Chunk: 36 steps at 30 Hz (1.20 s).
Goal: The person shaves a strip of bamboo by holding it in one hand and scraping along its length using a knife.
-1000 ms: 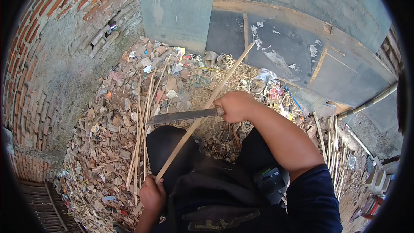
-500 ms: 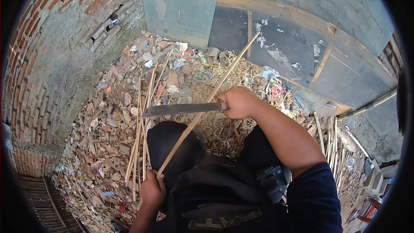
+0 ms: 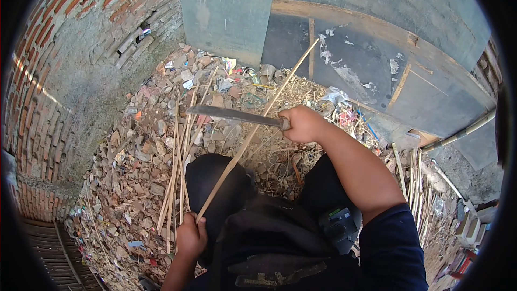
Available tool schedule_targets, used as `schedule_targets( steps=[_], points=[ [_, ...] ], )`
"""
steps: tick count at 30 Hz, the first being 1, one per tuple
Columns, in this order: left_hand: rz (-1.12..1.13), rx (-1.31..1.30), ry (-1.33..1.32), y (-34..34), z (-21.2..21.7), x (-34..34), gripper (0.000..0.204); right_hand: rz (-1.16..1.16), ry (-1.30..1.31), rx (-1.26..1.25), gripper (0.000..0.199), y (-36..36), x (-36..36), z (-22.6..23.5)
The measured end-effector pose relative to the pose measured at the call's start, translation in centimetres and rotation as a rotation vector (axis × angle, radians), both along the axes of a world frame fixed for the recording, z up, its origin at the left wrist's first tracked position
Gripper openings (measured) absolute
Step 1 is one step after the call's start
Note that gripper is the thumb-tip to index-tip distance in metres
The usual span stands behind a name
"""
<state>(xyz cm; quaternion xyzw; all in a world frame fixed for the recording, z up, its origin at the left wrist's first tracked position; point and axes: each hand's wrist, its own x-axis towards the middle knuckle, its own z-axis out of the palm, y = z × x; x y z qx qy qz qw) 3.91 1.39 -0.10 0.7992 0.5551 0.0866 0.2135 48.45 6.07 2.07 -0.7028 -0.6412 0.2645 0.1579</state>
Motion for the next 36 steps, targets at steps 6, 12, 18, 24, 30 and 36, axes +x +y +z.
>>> schedule_targets(
  steps=[6, 12, 18, 24, 30, 36],
  points=[
    [-0.067, 0.065, 0.005, 0.1, 1.2, 0.5, 0.024, -0.147, -0.029, -0.022, 0.03, 0.2, 0.6, -1.1],
    [-0.005, 0.014, -0.072, 0.4, -0.8, -0.4, 0.027, 0.135, -0.147, 0.011, 0.03, -0.1, -2.1, 0.6],
    [-0.017, 0.074, -0.048, 0.4, 0.1, 0.5, 0.026, -0.243, 0.094, -0.001, 0.031, 0.9, 2.5, -2.3],
    [-0.014, 0.028, -0.012, 0.4, 0.4, 0.2, 0.026, 0.26, -0.227, -0.072, 0.031, -0.6, -4.4, 2.0],
    [0.016, 0.076, -0.066, 0.5, -1.0, 0.6, 0.028, -0.16, 0.135, -0.017, 0.028, 1.4, 2.0, -1.6],
    [0.026, 0.058, -0.007, 0.2, 0.0, 0.9, 0.029, 0.087, -0.089, 0.036, 0.027, 0.3, -1.0, -0.8]
  ],
)
